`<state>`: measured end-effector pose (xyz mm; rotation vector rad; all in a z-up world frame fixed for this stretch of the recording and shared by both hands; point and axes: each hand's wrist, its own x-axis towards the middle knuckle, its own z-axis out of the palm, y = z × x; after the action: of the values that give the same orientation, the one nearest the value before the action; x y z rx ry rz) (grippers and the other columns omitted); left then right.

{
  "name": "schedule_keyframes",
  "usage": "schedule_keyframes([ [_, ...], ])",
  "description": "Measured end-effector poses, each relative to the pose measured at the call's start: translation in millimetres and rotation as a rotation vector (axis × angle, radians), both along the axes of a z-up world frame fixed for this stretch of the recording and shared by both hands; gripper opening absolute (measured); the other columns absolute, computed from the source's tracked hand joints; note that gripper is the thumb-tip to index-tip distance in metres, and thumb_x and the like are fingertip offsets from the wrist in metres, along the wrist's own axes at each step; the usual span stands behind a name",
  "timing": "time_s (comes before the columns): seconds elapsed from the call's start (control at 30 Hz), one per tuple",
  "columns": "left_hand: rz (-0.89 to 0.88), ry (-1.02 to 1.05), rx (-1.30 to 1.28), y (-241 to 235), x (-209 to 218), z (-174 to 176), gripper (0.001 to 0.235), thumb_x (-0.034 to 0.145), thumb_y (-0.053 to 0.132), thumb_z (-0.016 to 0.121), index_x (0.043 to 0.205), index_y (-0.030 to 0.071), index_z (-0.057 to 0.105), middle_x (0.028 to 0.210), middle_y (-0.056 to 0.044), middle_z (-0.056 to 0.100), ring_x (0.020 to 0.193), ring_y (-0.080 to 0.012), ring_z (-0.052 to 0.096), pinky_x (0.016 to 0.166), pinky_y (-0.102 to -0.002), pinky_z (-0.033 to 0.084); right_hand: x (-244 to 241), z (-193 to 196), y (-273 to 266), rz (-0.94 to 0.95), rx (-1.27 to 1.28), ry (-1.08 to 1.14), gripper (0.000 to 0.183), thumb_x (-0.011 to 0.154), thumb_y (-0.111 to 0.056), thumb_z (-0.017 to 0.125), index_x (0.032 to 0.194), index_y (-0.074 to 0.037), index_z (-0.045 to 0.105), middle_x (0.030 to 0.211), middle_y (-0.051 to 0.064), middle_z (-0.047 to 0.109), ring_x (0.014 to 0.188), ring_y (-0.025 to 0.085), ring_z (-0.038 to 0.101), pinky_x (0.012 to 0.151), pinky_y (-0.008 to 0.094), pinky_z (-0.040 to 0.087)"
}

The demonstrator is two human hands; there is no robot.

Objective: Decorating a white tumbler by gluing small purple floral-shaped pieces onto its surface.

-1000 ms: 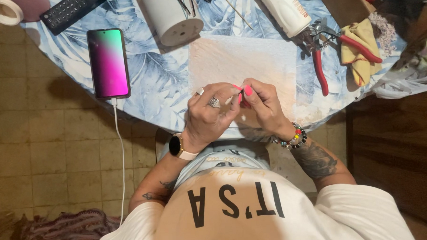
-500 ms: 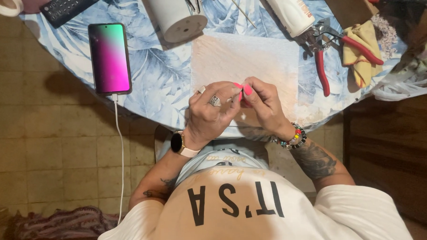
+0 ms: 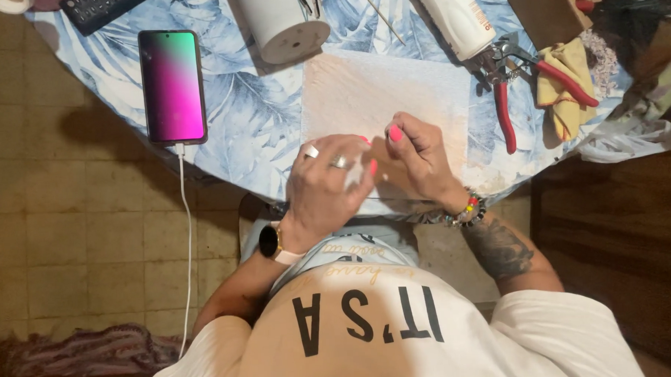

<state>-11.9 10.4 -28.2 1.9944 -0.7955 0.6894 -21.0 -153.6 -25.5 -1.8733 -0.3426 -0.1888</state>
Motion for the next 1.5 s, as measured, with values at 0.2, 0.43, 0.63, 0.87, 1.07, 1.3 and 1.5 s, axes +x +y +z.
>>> schedule_keyframes([
  [0.2,-0.106,0.248,0.767,5.2,-18.4,0.6,0.056,0.077,0.06,0.035,0.123,0.028,0.043,0.134,-0.003,0.033,0.127,-0.023,0.022,0.098,-0.059,0.001,63.6,8.6,-23.0,0.033,-0.976,-0.3,0.021,0.086,-0.021,0.044,0.072,-0.006,0.039,0.068,0.007,0.041,0.055,0.023,0.04,0.041,0.035,0.03],
  [0.43,-0.073,0.191,0.729,7.9,-20.0,3.1,0.061,0.075,0.063,0.04,0.122,0.025,0.046,0.134,-0.005,0.035,0.125,-0.0234,0.029,0.098,-0.059,0.006,98.7,3.5,-12.9,0.209,-1.027,-0.515,0.018,0.085,-0.007,0.044,0.067,-0.005,0.042,0.065,0.005,0.042,0.05,0.02,0.042,0.035,0.03,0.031],
  [0.63,-0.147,0.284,0.696,9.4,-18.3,5.1,0.062,0.072,0.062,0.046,0.121,0.025,0.046,0.131,-0.004,0.036,0.126,-0.0217,0.024,0.101,-0.057,-0.001,43.1,-11.0,-80.8,0.128,-1.081,-0.434,0.012,0.082,-0.019,0.051,0.074,-0.01,0.047,0.067,0.004,0.041,0.064,0.026,0.052,0.055,0.034,0.044],
  [0.87,-0.18,0.271,0.701,11.1,-15.0,3.5,0.068,0.069,0.066,0.044,0.122,0.024,0.043,0.131,-0.006,0.036,0.127,-0.0246,0.023,0.101,-0.057,-0.001,28.2,-14.6,-101.8,0.056,-1.138,-0.349,0.011,0.082,-0.021,0.048,0.076,-0.012,0.048,0.068,0.003,0.039,0.068,0.024,0.052,0.06,0.032,0.044],
  [1.07,-0.186,0.282,0.693,10.6,-16.1,2.8,0.069,0.067,0.065,0.048,0.122,0.024,0.043,0.132,-0.007,0.034,0.127,-0.0251,0.023,0.101,-0.057,0.0,108.7,-39.5,-38.8,0.098,-0.989,-0.5,0.013,0.083,-0.022,0.049,0.073,-0.013,0.047,0.067,0.003,0.04,0.064,0.023,0.051,0.057,0.032,0.043],
  [1.3,-0.189,0.264,0.67,10.7,-15.2,3.6,0.071,0.066,0.065,0.049,0.123,0.022,0.043,0.131,-0.008,0.036,0.126,-0.0263,0.025,0.102,-0.055,-0.003,80.5,-13.1,-65.2,0.221,-1.006,-0.511,0.016,0.084,-0.018,0.047,0.071,-0.009,0.046,0.065,0.007,0.039,0.063,0.028,0.051,0.055,0.035,0.042],
  [1.5,-0.22,0.27,0.679,12.4,-12.3,2.0,0.075,0.064,0.068,0.048,0.124,0.022,0.042,0.131,-0.008,0.035,0.126,-0.0266,0.024,0.102,-0.055,-0.003,14.9,-3.3,-131.4,0.139,-1.17,-0.261,0.01,0.082,-0.017,0.046,0.077,-0.009,0.048,0.07,0.007,0.042,0.071,0.028,0.052,0.062,0.035,0.043],
])
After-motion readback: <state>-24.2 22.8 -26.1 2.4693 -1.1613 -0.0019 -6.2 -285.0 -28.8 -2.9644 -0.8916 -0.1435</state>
